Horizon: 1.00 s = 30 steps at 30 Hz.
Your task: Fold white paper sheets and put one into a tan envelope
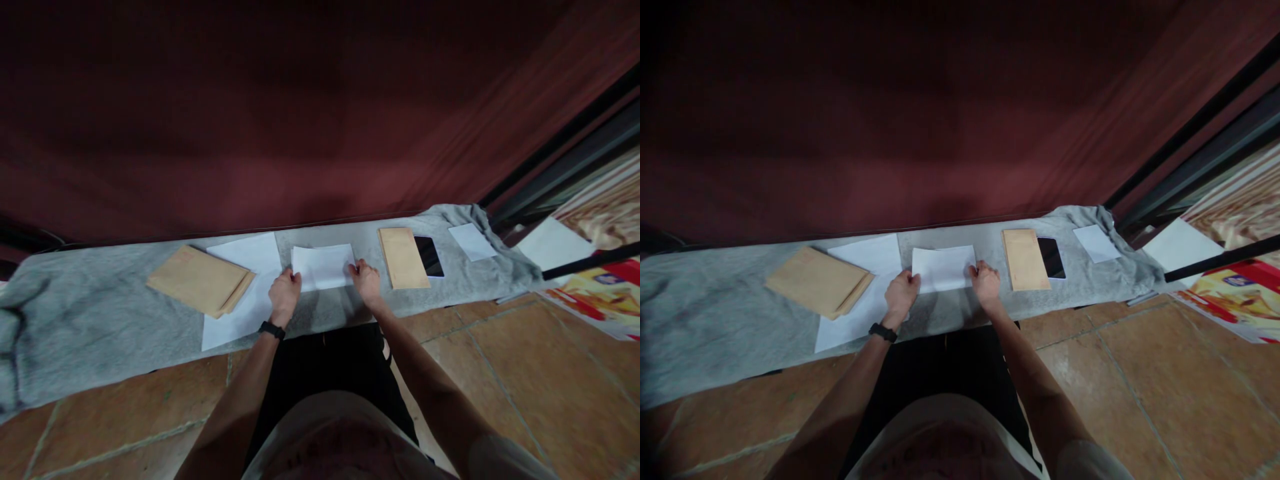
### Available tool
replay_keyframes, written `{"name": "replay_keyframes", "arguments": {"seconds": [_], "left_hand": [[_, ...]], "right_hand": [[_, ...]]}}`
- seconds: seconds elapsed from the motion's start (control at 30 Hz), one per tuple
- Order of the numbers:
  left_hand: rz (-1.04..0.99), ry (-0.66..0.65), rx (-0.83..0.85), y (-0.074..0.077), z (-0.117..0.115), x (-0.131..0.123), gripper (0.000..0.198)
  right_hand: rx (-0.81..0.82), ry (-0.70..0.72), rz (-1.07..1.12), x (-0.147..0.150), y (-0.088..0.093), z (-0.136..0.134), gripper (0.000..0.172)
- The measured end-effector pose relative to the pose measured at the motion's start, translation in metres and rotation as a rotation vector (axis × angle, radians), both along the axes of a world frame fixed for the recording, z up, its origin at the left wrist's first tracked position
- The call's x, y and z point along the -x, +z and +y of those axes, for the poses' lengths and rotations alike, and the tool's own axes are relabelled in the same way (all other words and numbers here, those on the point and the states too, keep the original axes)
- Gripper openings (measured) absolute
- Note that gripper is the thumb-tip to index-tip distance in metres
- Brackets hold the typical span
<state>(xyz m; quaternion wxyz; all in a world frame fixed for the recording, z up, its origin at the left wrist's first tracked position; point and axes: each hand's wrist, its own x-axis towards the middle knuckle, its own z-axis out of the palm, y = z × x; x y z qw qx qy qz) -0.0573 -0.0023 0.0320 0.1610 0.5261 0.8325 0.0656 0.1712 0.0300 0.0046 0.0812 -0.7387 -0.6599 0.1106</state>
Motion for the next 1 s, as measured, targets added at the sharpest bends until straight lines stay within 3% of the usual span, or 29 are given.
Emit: {"name": "replay_keyframes", "arguments": {"seconds": [0.37, 0.53, 0.7, 1.0], "left_hand": [[0.020, 0.013, 0.021, 0.003, 0.004, -0.003, 0.033], [0.022, 0.004, 0.036, 0.006, 0.004, -0.003, 0.032], [0.041, -0.009, 0.033, 0.007, 0.003, -0.005, 0.033], [0.063, 0.023, -0.053, -0.003, -0.002, -0.009, 0.034]], "right_hand": [[-0.204, 0.011, -0.013, 0.004, -0.011, -0.001, 0.037], [-0.305, 0.199, 0.033, 0.017, -0.011, -0.004, 0.043], [-0.291, 0.423, 0.105, 0.045, -0.023, -0.017, 0.049], [-0.249, 0.400, 0.028, 0.057, -0.033, -0.027, 0.054]]}}
